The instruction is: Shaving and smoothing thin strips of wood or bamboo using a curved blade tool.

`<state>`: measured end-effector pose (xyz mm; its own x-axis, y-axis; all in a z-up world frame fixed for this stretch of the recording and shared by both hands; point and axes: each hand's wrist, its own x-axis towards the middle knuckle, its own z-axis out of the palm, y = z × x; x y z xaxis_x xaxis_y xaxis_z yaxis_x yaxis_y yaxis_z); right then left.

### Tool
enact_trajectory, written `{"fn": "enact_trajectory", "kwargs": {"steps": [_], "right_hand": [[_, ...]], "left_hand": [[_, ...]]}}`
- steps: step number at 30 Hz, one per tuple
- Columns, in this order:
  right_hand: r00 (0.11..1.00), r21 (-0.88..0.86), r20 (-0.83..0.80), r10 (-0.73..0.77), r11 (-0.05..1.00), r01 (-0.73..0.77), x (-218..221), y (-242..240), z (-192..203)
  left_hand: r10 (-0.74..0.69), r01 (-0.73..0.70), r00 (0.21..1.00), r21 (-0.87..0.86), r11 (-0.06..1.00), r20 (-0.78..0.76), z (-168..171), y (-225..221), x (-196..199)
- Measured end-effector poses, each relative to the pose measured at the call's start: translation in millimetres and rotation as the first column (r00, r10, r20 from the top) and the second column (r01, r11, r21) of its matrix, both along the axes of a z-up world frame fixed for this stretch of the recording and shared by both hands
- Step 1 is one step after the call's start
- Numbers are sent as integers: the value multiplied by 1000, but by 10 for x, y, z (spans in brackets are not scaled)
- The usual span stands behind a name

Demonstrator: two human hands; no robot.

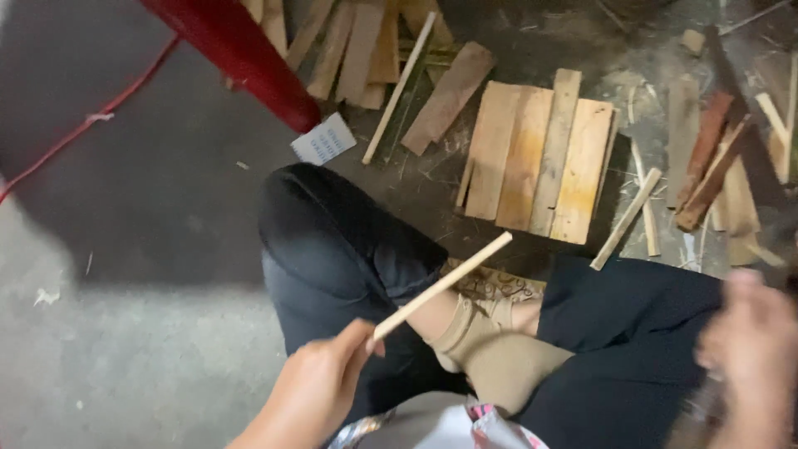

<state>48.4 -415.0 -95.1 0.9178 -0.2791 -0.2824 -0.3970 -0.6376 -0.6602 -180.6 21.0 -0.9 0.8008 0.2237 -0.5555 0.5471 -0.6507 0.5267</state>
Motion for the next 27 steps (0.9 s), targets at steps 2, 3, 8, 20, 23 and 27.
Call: {"fn": "enact_trajectory", "kwargs": {"steps": [2, 3, 8, 20, 23, 27], "right_hand": [[999, 7, 23, 47, 999, -47, -257, 152, 314], [992, 29, 90, 84, 996, -87, -272, 259, 453], [962, 330, -159, 223, 930, -161, -1013, 1340, 712], [506, 151, -474, 721, 632, -760, -1491, 2069, 692], [463, 181, -494, 736, 608, -773, -1497, 2119, 728], [659, -53, -38, 751, 657, -752, -1312, 2065, 804]], "left_hand": [[10, -11, 1000, -55, 998, -11, 99, -50, 95], [12, -10, 1000, -92, 996, 21, 118, -45, 246], [93, -76, 995, -385, 920, 23, 200, -227, 585], [-66, 79, 993, -132, 988, 100, 190, -242, 510], [-98, 108, 989, -84, 991, 111, 119, -195, 420], [-86, 87, 996, -33, 996, 7, 156, -165, 341]]}}
